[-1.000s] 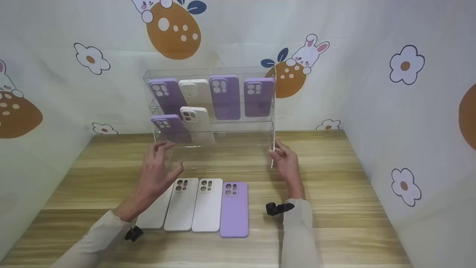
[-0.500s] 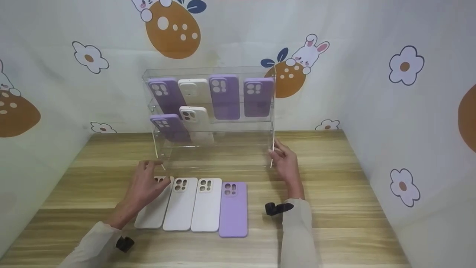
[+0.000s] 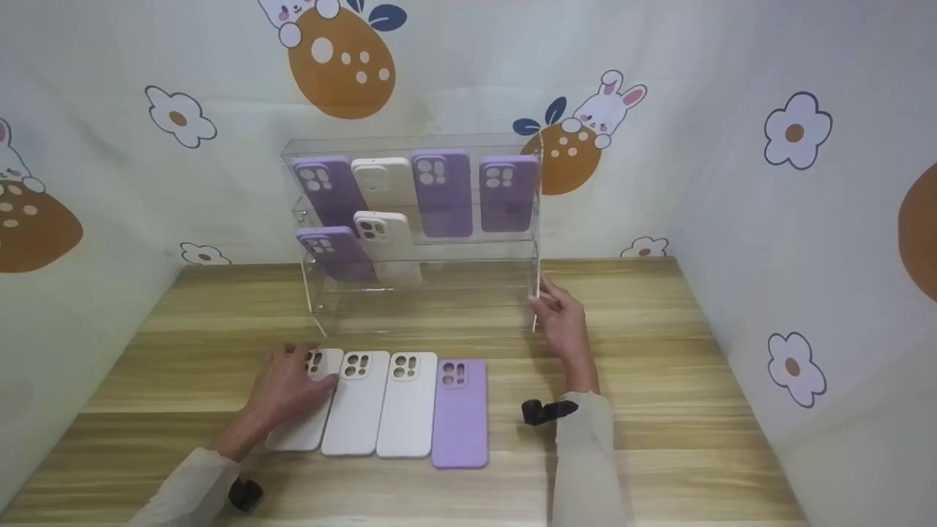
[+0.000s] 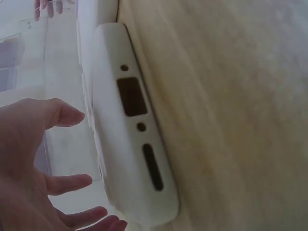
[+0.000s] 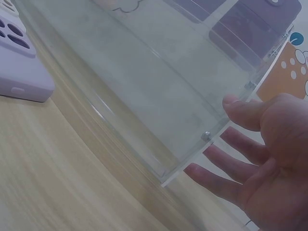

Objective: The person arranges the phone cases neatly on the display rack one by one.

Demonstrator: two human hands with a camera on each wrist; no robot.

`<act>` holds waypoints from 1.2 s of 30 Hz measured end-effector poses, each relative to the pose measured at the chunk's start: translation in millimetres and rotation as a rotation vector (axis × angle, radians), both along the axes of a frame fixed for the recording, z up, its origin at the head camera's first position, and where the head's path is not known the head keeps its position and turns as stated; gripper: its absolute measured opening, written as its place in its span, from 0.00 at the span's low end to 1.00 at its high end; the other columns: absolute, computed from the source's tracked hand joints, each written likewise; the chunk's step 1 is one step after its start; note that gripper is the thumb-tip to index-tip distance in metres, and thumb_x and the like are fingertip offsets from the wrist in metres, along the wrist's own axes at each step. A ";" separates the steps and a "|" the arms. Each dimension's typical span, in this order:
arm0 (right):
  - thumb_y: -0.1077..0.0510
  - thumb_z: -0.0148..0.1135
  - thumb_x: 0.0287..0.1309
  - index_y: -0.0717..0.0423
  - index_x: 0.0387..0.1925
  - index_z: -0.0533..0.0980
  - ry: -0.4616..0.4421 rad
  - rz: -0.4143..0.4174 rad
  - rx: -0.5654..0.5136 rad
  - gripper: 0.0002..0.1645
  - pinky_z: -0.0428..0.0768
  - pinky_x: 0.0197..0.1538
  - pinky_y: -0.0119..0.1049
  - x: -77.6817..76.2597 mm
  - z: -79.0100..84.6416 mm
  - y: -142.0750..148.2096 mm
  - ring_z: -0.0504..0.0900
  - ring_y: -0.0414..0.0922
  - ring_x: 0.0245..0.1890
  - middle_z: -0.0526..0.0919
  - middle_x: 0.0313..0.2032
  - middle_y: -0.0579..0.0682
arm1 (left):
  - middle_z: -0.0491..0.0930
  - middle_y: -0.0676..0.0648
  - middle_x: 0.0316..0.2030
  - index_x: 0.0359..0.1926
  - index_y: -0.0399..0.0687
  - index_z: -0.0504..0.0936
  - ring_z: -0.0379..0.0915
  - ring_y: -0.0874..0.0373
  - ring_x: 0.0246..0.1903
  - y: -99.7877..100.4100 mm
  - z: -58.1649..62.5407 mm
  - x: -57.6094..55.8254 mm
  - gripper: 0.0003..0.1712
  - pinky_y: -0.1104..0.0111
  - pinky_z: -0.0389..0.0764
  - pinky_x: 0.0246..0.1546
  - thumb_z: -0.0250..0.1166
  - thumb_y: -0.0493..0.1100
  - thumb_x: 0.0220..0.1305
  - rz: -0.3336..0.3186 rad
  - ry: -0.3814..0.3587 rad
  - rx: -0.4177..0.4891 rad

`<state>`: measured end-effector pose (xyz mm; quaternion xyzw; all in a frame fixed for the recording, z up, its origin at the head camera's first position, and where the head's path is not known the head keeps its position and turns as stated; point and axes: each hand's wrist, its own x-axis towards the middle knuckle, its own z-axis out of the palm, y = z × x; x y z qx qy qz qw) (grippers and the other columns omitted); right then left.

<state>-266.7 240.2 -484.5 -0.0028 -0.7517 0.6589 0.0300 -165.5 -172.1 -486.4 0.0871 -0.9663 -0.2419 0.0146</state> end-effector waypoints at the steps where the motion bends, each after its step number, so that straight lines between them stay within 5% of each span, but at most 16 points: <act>1: 0.60 0.60 0.68 0.55 0.71 0.66 0.000 0.000 -0.002 0.32 0.87 0.51 0.37 -0.1 -0.2 0.2 0.84 0.31 0.46 0.72 0.67 0.63 | 0.66 0.30 0.64 0.62 0.40 0.75 0.64 0.33 0.62 0.3 -0.4 0.2 0.38 0.38 0.71 0.61 0.68 0.55 0.54 0.002 -0.007 0.009; 17: 0.63 0.59 0.68 0.59 0.72 0.65 -0.004 -0.002 -0.051 0.33 0.89 0.46 0.41 -0.1 -0.6 -1.4 0.85 0.34 0.44 0.70 0.66 0.65 | 0.73 0.26 0.56 0.67 0.34 0.70 0.67 0.31 0.58 1.5 10.2 -0.3 0.43 0.41 0.74 0.56 0.67 0.55 0.56 0.001 -0.162 -0.059; 26: 0.62 0.60 0.68 0.60 0.72 0.64 0.017 -0.004 -0.027 0.33 0.89 0.46 0.41 0.1 -2.4 -0.1 0.85 0.36 0.45 0.71 0.66 0.67 | 0.75 0.27 0.50 0.65 0.31 0.70 0.71 0.34 0.50 -0.3 9.4 -3.6 0.44 0.42 0.80 0.47 0.67 0.55 0.53 -0.010 -0.163 -0.139; 36: 0.61 0.61 0.67 0.58 0.72 0.65 0.011 0.003 -0.020 0.33 0.88 0.46 0.37 -1.0 -2.1 1.2 0.85 0.37 0.47 0.73 0.66 0.64 | 0.78 0.34 0.42 0.60 0.33 0.73 0.73 0.41 0.43 -1.7 19.7 -9.4 0.41 0.49 0.80 0.41 0.71 0.54 0.49 -0.007 -0.086 -0.084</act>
